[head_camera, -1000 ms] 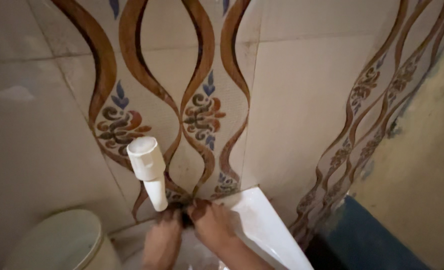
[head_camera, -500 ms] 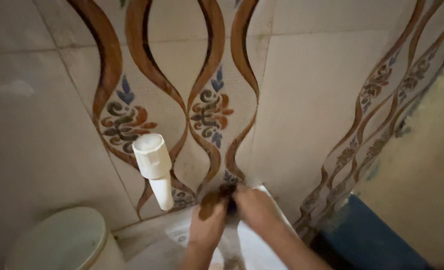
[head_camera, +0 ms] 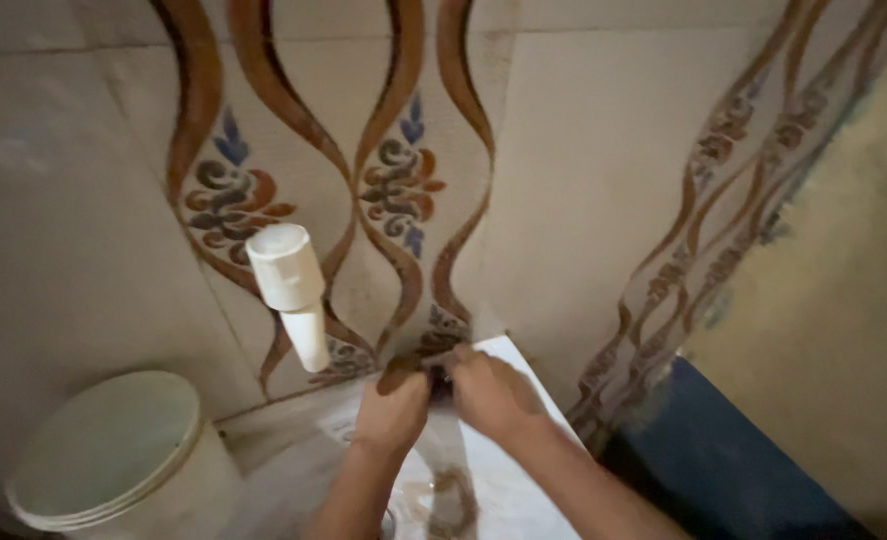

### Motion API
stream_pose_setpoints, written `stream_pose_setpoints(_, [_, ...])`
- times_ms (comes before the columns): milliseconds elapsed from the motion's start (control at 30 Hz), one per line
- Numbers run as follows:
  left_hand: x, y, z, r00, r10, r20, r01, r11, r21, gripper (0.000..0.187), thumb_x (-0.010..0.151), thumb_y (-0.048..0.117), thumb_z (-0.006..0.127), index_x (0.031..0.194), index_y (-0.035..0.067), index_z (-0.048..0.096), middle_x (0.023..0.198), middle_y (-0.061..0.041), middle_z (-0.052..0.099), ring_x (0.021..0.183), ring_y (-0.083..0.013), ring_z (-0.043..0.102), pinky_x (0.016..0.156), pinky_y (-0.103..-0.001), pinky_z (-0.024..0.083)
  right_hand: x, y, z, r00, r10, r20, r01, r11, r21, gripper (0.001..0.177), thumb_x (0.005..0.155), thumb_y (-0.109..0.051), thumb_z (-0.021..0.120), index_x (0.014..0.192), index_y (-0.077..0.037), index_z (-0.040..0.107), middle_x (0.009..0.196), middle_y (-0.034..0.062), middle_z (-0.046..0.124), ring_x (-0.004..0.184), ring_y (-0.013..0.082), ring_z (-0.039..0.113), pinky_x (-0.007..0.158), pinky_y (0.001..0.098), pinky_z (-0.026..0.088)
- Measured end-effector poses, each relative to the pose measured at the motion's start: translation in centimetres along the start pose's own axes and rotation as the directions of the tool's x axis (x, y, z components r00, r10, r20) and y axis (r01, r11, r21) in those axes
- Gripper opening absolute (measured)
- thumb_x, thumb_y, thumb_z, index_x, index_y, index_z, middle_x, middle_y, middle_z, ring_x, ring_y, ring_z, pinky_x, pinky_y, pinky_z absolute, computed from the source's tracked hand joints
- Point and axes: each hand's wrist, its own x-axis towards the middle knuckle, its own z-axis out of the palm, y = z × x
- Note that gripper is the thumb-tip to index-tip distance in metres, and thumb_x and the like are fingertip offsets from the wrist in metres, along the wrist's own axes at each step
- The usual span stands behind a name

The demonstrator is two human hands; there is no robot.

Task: The person uses a scouring pad and a plastic container to scrub and rinse the area around a bathroom faucet.

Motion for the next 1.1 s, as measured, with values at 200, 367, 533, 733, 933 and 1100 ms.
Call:
stream_pose_setpoints(200, [0.6,1.5,1.3,1.0,-0.009,0.009,0.009,1.0,-0.011,0.01,0.079,0.003,0.062,0.079,0.004,0.072,0.088,-0.02,0.072,0.08,-0.0373,0.072,0.07,-0.047,0.059,-0.7,1.4,0.1,0.998,-0.054,-0.028,0.053,0.997,-0.059,0.017,0.075,0.001,0.061,0.089,0.0,0.071,0.102,0.0187,0.069,0.095,0.0385,0.069,0.081,0.0489,0.056])
stream_pose_setpoints(367, [-1.1,-2.4,-1.2,0.992,-0.052,0.112,0.034,0.988,0.151,0.013,0.075,0.003,0.062,0.082,0.006,0.072,0.088,-0.018,0.073,0.081,-0.0368,0.072,0.073,-0.047,0.06,0.9,-3.3,1.4,0.997,-0.081,0.003,0.081,0.992,-0.101,0.016,0.073,0.0,0.062,0.084,-0.001,0.073,0.099,0.0184,0.07,0.099,0.0373,0.069,0.086,0.0468,0.056])
stream_pose_setpoints(533, [-1.9,-3.8,-1.5,0.997,-0.036,0.073,0.026,0.991,0.13,0.015,0.076,0.001,0.059,0.081,0.008,0.072,0.089,-0.019,0.073,0.078,-0.0381,0.073,0.069,-0.049,0.06,0.5,-4.8,1.6,0.997,-0.035,0.073,0.038,0.998,-0.041,0.015,0.078,-0.002,0.062,0.085,0.0,0.075,0.101,0.0204,0.07,0.1,0.0383,0.068,0.087,0.0475,0.055])
stream_pose_setpoints(733, [0.7,-0.2,3.5,0.988,0.062,-0.139,-0.07,0.996,-0.054,0.011,0.078,0.007,0.062,0.078,0.006,0.072,0.085,-0.021,0.071,0.076,-0.0427,0.07,0.063,-0.053,0.057,0.4,-0.4,-1.5,0.965,0.162,0.206,-0.147,0.985,-0.088,0.031,0.075,-0.026,0.078,0.09,0.0,0.074,0.109,0.0215,0.067,0.103,0.0379,0.067,0.089,0.0475,0.054])
stream_pose_setpoints(933, [1.5,1.6,3.5,1.0,-0.001,0.005,0.001,1.0,0.021,0.013,0.081,0.007,0.061,0.075,0.007,0.072,0.083,-0.019,0.072,0.077,-0.0362,0.072,0.068,-0.048,0.059,1.1,-0.3,-2.5,0.986,0.127,0.107,-0.102,0.973,-0.209,0.025,0.069,-0.021,0.08,0.085,-0.002,0.076,0.106,0.02,0.07,0.1,0.0377,0.069,0.086,0.0478,0.056])
stream_pose_setpoints(1100, [-1.6,-2.6,-0.1,0.998,-0.015,0.054,0.01,0.997,0.08,0.01,0.079,0.007,0.062,0.079,0.006,0.072,0.086,-0.018,0.072,0.08,-0.0376,0.071,0.068,-0.048,0.059,1.9,-5.4,-0.5,0.949,0.192,0.249,-0.167,0.979,-0.118,0.016,0.081,-0.017,0.073,0.092,-0.005,0.075,0.107,0.0179,0.07,0.1,0.0377,0.069,0.081,0.0508,0.057])
